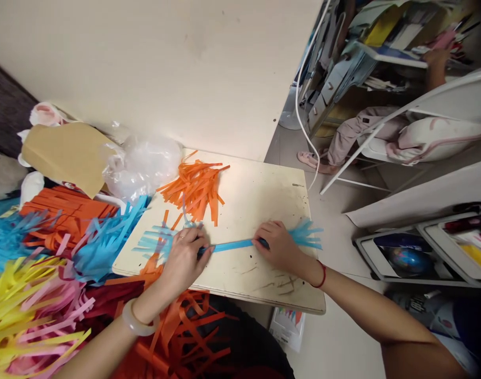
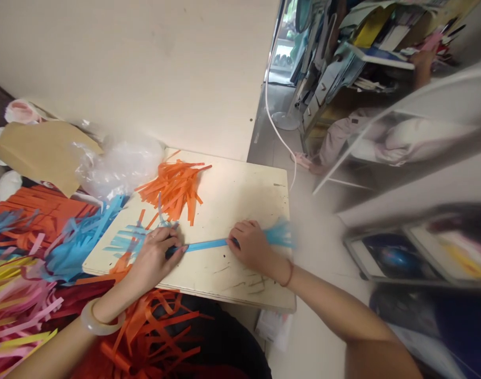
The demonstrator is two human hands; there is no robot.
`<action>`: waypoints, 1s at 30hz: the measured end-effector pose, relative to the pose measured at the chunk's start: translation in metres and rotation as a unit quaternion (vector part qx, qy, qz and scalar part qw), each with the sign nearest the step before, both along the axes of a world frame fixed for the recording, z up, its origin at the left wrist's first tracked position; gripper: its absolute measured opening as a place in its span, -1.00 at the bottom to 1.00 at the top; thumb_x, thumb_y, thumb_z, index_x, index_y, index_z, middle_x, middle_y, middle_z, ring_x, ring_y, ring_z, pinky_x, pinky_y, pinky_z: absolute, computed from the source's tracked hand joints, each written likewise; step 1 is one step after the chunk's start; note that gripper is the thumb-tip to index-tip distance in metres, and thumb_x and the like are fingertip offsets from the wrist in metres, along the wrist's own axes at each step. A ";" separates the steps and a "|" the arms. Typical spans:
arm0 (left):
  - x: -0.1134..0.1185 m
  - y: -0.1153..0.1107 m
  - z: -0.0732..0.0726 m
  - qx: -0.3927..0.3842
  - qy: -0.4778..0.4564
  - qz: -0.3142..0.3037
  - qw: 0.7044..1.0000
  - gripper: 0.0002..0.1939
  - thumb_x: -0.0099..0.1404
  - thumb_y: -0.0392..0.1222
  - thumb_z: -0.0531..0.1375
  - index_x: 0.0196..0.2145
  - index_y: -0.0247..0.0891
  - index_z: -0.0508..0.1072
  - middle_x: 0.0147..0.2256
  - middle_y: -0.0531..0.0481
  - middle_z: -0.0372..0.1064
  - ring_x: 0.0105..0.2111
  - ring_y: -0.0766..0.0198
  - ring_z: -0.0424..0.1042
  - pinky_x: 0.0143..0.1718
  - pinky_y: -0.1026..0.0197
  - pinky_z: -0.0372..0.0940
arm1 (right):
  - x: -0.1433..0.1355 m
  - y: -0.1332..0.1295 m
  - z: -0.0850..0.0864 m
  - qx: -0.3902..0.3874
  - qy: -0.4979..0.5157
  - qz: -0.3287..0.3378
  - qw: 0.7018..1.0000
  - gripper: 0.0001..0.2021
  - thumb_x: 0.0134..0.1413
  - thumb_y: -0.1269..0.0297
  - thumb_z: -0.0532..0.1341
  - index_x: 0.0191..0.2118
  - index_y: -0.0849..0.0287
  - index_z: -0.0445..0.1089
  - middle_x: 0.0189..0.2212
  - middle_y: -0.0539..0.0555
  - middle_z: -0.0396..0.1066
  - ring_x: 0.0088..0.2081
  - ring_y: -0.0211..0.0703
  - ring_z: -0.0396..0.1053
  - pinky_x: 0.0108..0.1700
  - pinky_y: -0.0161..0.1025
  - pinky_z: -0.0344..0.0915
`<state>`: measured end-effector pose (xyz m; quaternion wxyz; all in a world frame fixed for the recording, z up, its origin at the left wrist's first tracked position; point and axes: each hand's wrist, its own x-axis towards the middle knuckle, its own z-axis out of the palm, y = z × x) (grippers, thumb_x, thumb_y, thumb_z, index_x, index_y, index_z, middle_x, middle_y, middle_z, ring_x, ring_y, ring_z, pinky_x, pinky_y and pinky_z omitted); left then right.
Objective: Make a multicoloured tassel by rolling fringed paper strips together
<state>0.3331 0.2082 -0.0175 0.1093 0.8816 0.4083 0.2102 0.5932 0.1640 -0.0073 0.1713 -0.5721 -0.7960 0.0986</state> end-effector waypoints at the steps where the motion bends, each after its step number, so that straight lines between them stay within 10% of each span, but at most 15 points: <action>1: 0.000 0.000 0.000 0.001 0.006 -0.004 1.000 -0.82 0.32 -0.21 0.08 -0.39 -0.25 0.44 -0.26 -0.09 0.34 -0.07 0.05 0.31 -0.07 0.00 0.22 | 0.000 0.001 0.000 -0.003 -0.005 0.001 1.000 -0.87 0.14 0.39 0.16 -0.44 0.22 0.35 -0.39 0.06 0.40 -0.28 -0.16 0.30 -0.10 -0.19 0.10; 8: 0.005 0.001 0.005 0.029 0.069 0.001 0.997 -0.86 0.28 -0.20 0.12 -0.37 -0.28 0.44 -0.25 -0.14 0.35 -0.14 0.02 0.31 -0.09 -0.05 0.25 | -0.001 0.003 0.005 0.011 -0.108 0.017 0.994 -0.85 0.18 0.35 0.13 -0.41 0.22 0.36 -0.35 0.09 0.43 -0.27 -0.14 0.31 -0.11 -0.13 0.10; 16: 0.009 -0.013 0.006 0.182 0.084 -0.101 0.975 -0.80 0.29 -0.37 0.13 -0.22 -0.20 0.52 -0.13 -0.03 0.47 -0.01 0.00 0.31 0.20 -0.26 0.00 | -0.031 -0.014 -0.007 0.156 -0.195 0.167 0.954 -0.60 0.28 0.45 -0.08 0.18 0.19 0.23 0.21 0.09 0.23 0.30 0.05 -0.05 0.28 0.23 -0.25; 24: 0.019 -0.011 0.012 0.223 0.152 -0.132 0.954 -0.83 0.28 -0.40 0.13 -0.43 -0.30 0.49 -0.35 -0.03 0.42 -0.02 0.01 0.33 0.22 -0.28 0.02 | 0.011 -0.034 -0.002 0.108 -0.210 0.076 0.969 -0.61 0.17 0.54 0.00 0.07 0.25 0.34 0.19 0.13 0.25 0.33 0.13 -0.09 0.27 0.26 -0.18; 30: 0.034 -0.012 0.012 0.254 0.179 -0.126 0.942 -0.80 0.25 -0.45 0.12 -0.49 -0.33 0.45 -0.43 -0.08 0.38 -0.08 0.04 0.34 0.20 -0.24 0.07 | -0.027 -0.002 -0.004 0.173 -0.141 0.118 0.968 -0.81 0.24 0.35 0.11 -0.10 0.23 0.40 -0.12 0.14 0.45 -0.01 -0.05 0.28 0.08 -0.02 0.12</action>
